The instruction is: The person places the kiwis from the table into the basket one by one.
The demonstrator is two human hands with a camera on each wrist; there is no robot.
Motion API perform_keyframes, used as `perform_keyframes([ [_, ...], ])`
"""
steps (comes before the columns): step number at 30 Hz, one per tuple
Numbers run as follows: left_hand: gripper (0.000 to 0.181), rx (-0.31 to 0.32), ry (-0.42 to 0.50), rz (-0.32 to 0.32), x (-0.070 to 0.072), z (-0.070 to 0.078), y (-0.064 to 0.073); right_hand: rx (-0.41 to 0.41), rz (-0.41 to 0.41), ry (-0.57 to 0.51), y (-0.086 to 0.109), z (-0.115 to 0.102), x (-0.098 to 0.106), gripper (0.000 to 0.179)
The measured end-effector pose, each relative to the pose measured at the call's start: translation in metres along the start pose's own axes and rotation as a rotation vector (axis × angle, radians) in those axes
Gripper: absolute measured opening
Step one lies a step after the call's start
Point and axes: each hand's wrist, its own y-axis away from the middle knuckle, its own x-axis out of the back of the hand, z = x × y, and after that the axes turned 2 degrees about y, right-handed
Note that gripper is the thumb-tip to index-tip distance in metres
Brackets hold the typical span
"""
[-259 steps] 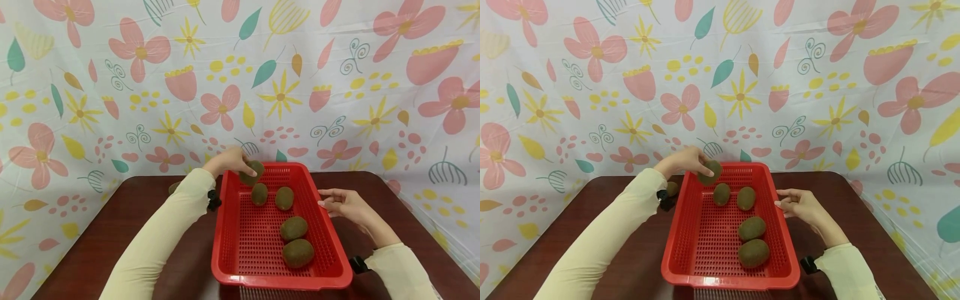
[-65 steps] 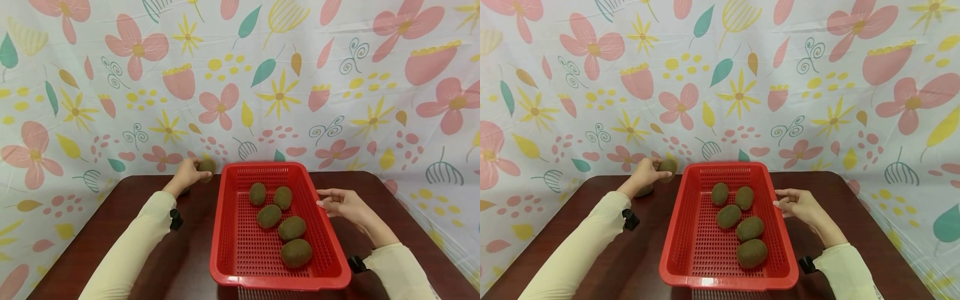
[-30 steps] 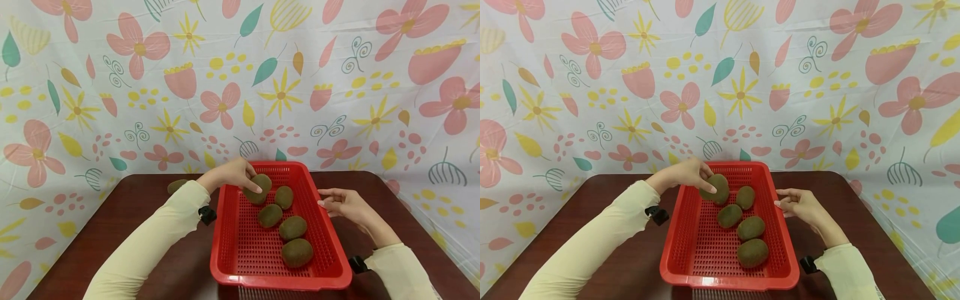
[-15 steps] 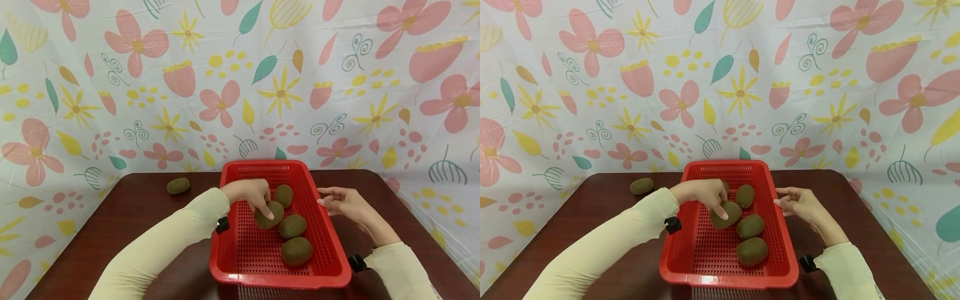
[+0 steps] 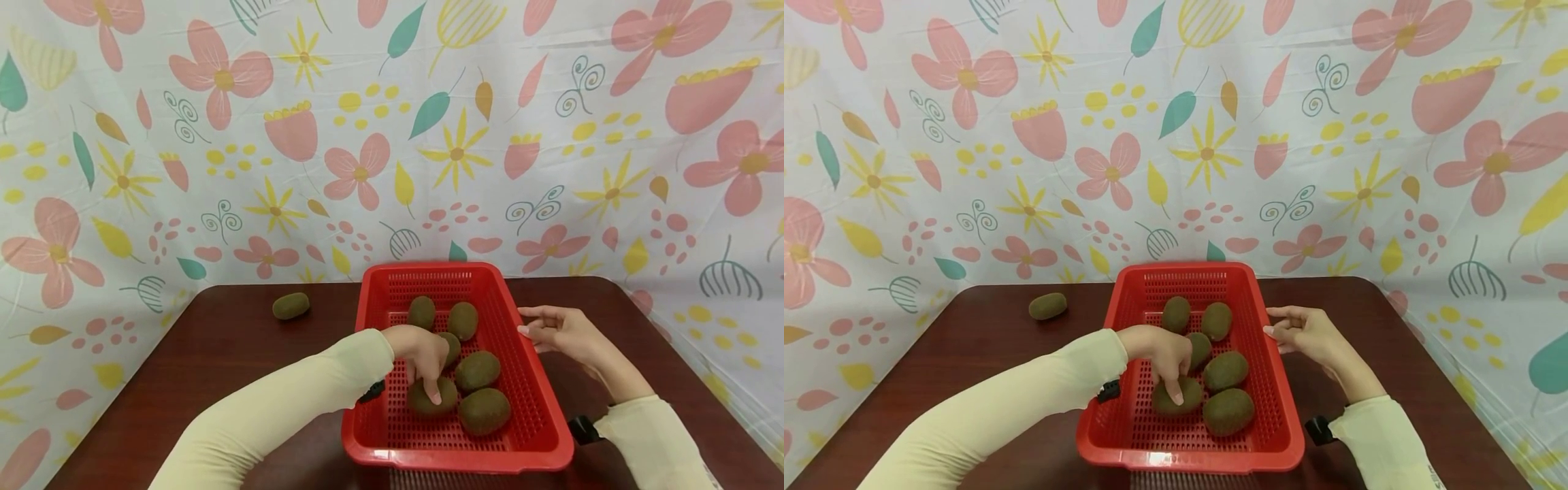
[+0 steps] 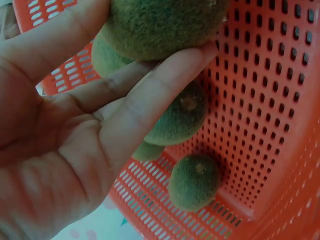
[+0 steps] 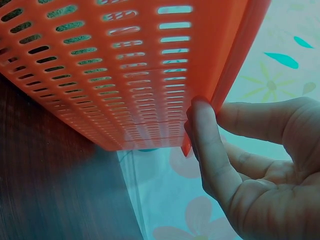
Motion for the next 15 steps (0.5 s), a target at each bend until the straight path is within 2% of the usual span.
perform_keyframes([
  [5, 0.021, -0.005, -0.018, -0.084, -0.006, 0.001, -0.003, 0.001, -0.001, 0.002, 0.0, 0.0, 0.0, 0.062],
  [9, 0.05, 0.002, -0.027, -0.135, -0.01, 0.002, -0.005, 0.002, -0.002, -0.003, 0.001, -0.001, 0.0, 0.062],
  [15, 0.053, -0.009, -0.042, -0.182, -0.014, 0.002, -0.008, 0.002, -0.004, -0.005, 0.0, 0.001, 0.0, 0.062],
])
